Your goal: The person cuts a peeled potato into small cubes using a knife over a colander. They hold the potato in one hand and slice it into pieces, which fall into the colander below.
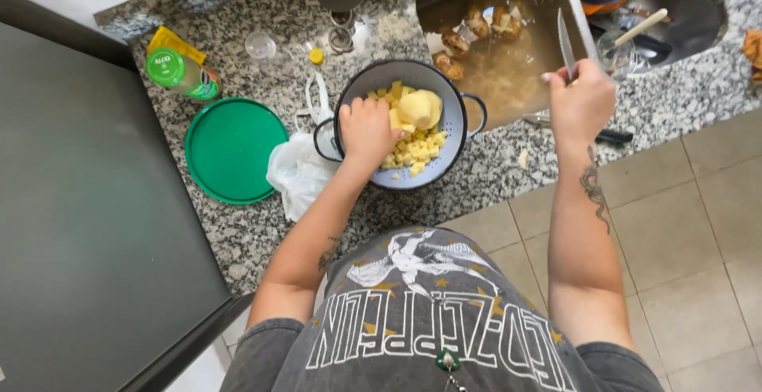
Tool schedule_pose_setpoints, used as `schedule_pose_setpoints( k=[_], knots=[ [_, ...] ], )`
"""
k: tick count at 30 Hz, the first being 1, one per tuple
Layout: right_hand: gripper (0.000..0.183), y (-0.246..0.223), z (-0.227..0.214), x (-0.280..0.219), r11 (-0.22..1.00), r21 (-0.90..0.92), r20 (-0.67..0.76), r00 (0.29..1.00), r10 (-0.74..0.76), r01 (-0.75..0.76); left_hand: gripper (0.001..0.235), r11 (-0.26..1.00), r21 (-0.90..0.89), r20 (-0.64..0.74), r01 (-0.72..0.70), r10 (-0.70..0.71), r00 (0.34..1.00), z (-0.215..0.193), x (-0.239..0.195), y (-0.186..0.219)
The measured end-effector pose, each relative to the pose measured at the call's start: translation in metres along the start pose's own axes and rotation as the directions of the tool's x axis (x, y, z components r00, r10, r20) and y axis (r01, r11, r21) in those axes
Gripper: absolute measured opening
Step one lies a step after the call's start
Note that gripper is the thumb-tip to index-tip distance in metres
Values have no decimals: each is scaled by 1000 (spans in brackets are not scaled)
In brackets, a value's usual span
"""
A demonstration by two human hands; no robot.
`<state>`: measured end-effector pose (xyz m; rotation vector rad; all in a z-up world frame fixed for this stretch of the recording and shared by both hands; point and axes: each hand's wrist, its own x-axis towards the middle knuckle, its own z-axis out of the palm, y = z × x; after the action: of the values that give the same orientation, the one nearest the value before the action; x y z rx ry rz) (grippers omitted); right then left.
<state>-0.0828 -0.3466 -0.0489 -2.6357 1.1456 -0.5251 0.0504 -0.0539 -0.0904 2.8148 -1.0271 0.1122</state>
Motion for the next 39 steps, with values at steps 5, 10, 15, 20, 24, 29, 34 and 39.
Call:
schedule_pose_setpoints(
  k=[5,10,15,20,24,29,34,39],
  knots=[
    [18,12,14,-8,999,50,51,999,-16,13,41,983,-185,10,11,-9,1000,10,4,-6],
    [29,-41,-21,-43,980,200,81,997,-10,-7,22,779,-610,96,142,-106,990,-49,-10,-14],
    [28,-131,-56,-101,773,616,538,799,-268,-155,26,45,-972,221,231,-170,960,-93,-27,-14],
    [46,-152,-30,-128,764,641,534,757,-377,-72,27,-14,-977,211,211,-153,966,-102,-43,-6],
    [53,-160,-27,-134,773,634,467,787,-403,19,28,-1,-981,193,196,-162,968,-98,-50,-8],
    [59,-174,-31,-143,842,531,446,814,-373,95,28,27,-989,136,145,-210,968,-94,-52,-5],
    [58,-176,-22,-152,885,438,395,850,-348,159,26,63,-989,115,135,-252,961,-85,-52,-5],
    [61,-181,-33,-149,854,519,500,797,-338,36,27,-35,-980,197,194,-187,962,-83,-51,-9]
  ],
)
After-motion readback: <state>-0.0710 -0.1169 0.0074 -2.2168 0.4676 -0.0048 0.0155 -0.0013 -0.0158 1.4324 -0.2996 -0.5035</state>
